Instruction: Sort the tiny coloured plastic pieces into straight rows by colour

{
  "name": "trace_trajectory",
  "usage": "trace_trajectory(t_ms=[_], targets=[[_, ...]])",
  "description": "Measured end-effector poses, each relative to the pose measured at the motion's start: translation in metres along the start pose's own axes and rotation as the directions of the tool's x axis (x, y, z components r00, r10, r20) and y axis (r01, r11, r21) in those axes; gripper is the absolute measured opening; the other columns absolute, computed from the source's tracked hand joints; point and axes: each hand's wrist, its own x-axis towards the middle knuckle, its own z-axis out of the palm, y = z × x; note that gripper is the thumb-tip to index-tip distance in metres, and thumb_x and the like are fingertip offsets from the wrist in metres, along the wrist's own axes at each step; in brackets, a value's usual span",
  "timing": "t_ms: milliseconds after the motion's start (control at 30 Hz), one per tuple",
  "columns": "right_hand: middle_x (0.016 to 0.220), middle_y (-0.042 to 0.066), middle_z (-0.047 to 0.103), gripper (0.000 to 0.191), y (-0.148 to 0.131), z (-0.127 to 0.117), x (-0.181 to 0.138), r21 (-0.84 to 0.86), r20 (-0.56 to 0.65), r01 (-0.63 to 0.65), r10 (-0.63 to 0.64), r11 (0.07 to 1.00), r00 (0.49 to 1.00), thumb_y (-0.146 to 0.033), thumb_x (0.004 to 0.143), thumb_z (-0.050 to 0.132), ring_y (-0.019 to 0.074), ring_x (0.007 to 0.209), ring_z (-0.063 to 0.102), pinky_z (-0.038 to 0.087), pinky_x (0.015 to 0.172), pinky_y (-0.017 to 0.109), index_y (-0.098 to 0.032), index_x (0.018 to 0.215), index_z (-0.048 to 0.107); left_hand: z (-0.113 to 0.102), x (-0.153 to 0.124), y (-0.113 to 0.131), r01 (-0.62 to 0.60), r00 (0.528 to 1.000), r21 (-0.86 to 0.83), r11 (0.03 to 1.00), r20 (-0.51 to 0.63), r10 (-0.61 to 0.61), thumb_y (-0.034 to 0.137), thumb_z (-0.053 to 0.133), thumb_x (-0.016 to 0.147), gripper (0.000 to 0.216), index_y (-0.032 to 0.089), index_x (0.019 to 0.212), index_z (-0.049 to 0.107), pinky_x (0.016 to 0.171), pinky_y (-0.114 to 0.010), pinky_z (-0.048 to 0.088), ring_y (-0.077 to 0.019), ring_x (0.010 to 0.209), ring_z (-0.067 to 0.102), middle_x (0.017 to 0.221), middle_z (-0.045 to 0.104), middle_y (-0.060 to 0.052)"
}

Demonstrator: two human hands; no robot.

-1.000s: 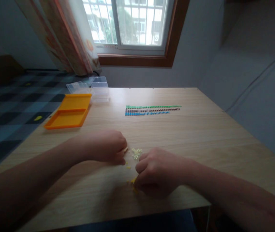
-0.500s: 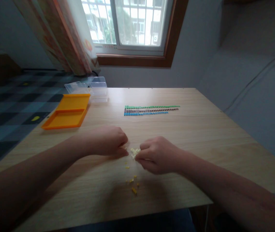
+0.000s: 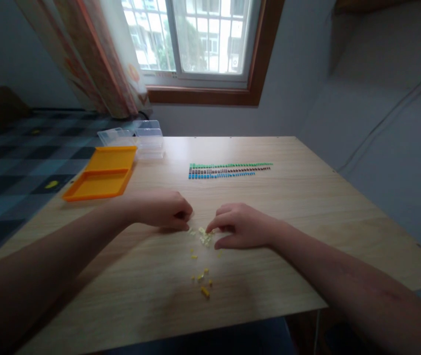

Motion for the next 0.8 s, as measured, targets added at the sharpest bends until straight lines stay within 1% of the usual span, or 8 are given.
trace_trajectory(t_ms=[133,300,400,467,533,600,700,800], targets=[[0.080,0.002,0.061,0.027,-0.003,0.006,0.007,0.028,0.009,0.007,-0.007,1.000,1.000,-0.039,0.086,0.075,0.0096,0.074,0.055,0.040,0.070,0.021,-0.018,0.103,0.074,0.004,0.006,0.004,-0.027,0.999,-0.029,0.999,-0.032,0.026,0.034,0.068,0.085,0.018,0.020,0.074,0.068,0.053,-0.026,0.028,-0.0120,0.054,0.045,0.066,0.064,0.001],[0.077,0.000,0.060,0.020,-0.004,0.016,0.013,-0.023,-0.074,-0.074,0.072,0.997,0.995,-0.035,0.088,0.072,0.0086,0.069,0.053,0.038,0.068,0.021,-0.017,0.097,0.073,0.005,0.008,0.005,-0.044,0.996,-0.039,0.998,-0.076,0.041,0.032,0.063,0.086,0.019,0.019,0.073,0.066,0.054,-0.027,0.028,-0.0119,0.055,0.044,0.064,0.062,0.001],[0.074,-0.002,0.059,0.020,-0.002,0.015,0.012,-0.006,-0.096,-0.116,0.115,0.993,0.989,-0.032,0.085,0.074,0.0078,0.067,0.052,0.037,0.066,0.020,-0.017,0.097,0.071,0.003,0.006,0.001,-0.072,0.996,-0.078,0.994,-0.054,0.068,0.033,0.060,0.088,0.020,0.019,0.075,0.066,0.056,-0.026,0.030,-0.0119,0.056,0.045,0.066,0.062,0.001],[0.074,-0.002,0.059,0.021,-0.001,0.012,0.009,0.031,-0.090,-0.136,0.139,0.990,0.986,-0.031,0.083,0.076,0.0070,0.065,0.051,0.037,0.063,0.019,-0.016,0.096,0.070,0.003,0.004,-0.003,-0.083,0.997,-0.112,0.990,-0.018,0.081,0.037,0.065,0.086,0.020,0.019,0.077,0.067,0.056,-0.026,0.031,-0.0122,0.057,0.046,0.067,0.063,0.002],[0.075,-0.002,0.059,0.023,0.000,0.009,0.007,0.065,-0.077,-0.150,0.155,0.987,0.985,-0.029,0.080,0.078,0.0065,0.064,0.050,0.036,0.061,0.018,-0.015,0.096,0.069,0.004,0.003,-0.004,-0.093,0.996,-0.119,0.989,-0.003,0.093,0.045,0.071,0.080,0.026,0.019,0.078,0.066,0.055,-0.026,0.032,-0.0129,0.057,0.048,0.068,0.063,0.001],[0.075,-0.002,0.059,0.023,0.000,0.008,0.007,0.090,-0.069,-0.165,0.171,0.982,0.983,-0.027,0.078,0.079,0.0061,0.063,0.049,0.036,0.059,0.017,-0.014,0.094,0.068,0.006,0.003,-0.001,-0.101,0.995,-0.081,0.992,-0.023,0.100,0.053,0.075,0.075,0.035,0.019,0.076,0.065,0.054,-0.026,0.032,-0.0141,0.058,0.049,0.069,0.064,0.000],[0.074,-0.002,0.059,0.019,0.002,0.011,0.009,0.109,-0.084,-0.196,0.206,0.975,0.975,-0.026,0.079,0.077,0.0055,0.062,0.047,0.035,0.058,0.016,-0.014,0.090,0.067,0.011,0.004,0.008,-0.077,0.995,0.012,0.997,-0.067,0.078,0.061,0.072,0.075,0.043,0.019,0.075,0.065,0.053,-0.028,0.032,-0.0167,0.058,0.050,0.071,0.065,-0.004],[0.072,-0.002,0.060,0.020,0.005,0.016,0.012,0.122,-0.109,-0.213,0.227,0.969,0.968,-0.029,0.080,0.077,0.0052,0.061,0.047,0.034,0.057,0.016,-0.013,0.088,0.066,0.012,0.004,0.016,-0.049,0.994,0.085,0.995,-0.089,0.057,0.062,0.067,0.078,0.044,0.018,0.076,0.066,0.053,-0.030,0.032,-0.0184,0.058,0.051,0.073,0.066,-0.006]])
